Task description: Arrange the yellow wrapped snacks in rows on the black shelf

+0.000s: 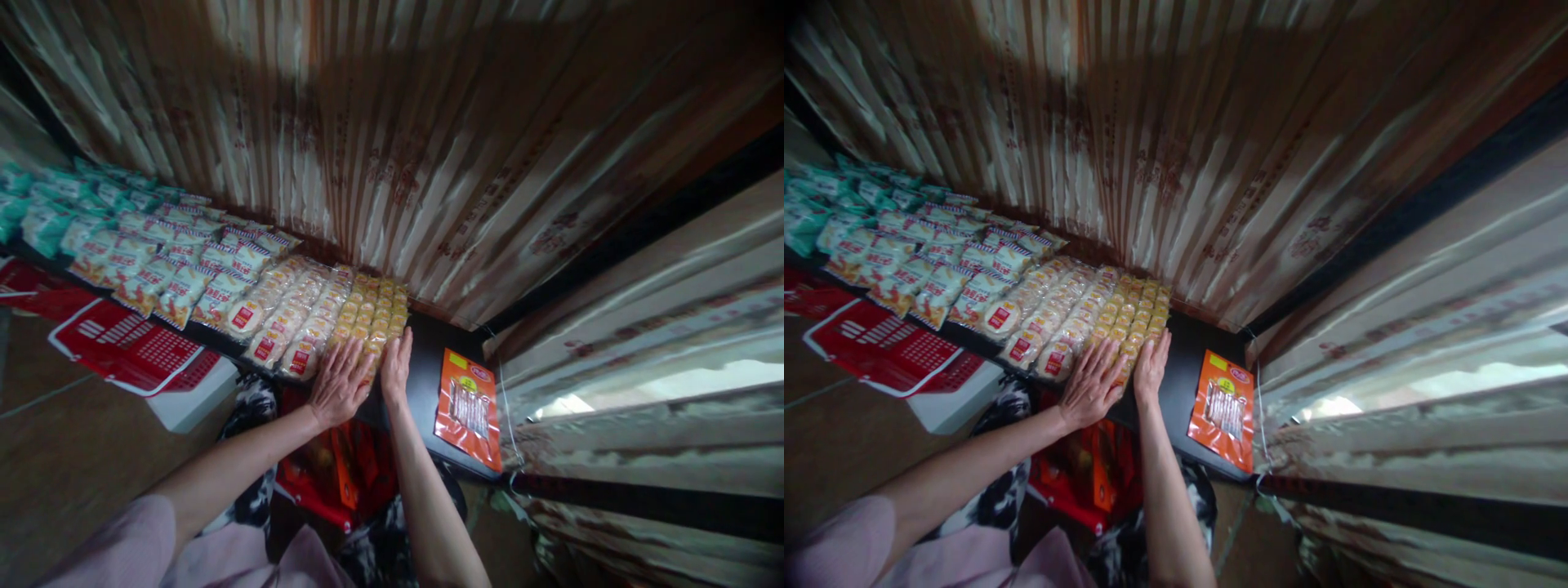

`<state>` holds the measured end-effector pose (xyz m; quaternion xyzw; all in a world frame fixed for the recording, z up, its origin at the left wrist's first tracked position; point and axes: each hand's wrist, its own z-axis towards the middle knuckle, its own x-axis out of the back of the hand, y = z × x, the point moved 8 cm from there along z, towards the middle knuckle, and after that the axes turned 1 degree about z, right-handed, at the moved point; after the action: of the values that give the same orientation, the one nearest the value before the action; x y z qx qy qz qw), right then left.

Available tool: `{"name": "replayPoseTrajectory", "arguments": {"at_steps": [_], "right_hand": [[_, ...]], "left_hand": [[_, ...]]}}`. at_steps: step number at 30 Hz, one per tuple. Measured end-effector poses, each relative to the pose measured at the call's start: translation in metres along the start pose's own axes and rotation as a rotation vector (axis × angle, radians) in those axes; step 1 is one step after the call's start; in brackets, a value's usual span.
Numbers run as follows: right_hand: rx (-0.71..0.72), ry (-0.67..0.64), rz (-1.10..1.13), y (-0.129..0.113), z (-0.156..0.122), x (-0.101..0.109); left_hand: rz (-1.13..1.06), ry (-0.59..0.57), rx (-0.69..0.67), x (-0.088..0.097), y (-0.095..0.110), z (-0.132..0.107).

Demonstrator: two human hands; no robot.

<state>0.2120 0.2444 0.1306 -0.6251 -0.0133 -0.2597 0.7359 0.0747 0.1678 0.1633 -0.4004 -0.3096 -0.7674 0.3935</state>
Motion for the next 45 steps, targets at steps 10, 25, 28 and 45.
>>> {"name": "replayPoseTrajectory", "arguments": {"at_steps": [10, 25, 28, 45], "right_hand": [[0.068, 0.002, -0.101, -0.002, -0.005, -0.007], [0.394, -0.009, -0.526, -0.034, -0.064, -0.034], [0.378, -0.017, -0.536, -0.033, -0.063, -0.035], [0.542, -0.08, -0.643, -0.062, -0.06, -0.049]], "left_hand": [[0.004, -0.002, 0.025, -0.004, -0.006, -0.002], [0.006, -0.009, 0.06, -0.002, -0.032, -0.027], [-0.001, 0.002, 0.057, -0.006, -0.032, -0.027], [0.026, -0.02, 0.136, 0.013, -0.079, -0.034]]}}
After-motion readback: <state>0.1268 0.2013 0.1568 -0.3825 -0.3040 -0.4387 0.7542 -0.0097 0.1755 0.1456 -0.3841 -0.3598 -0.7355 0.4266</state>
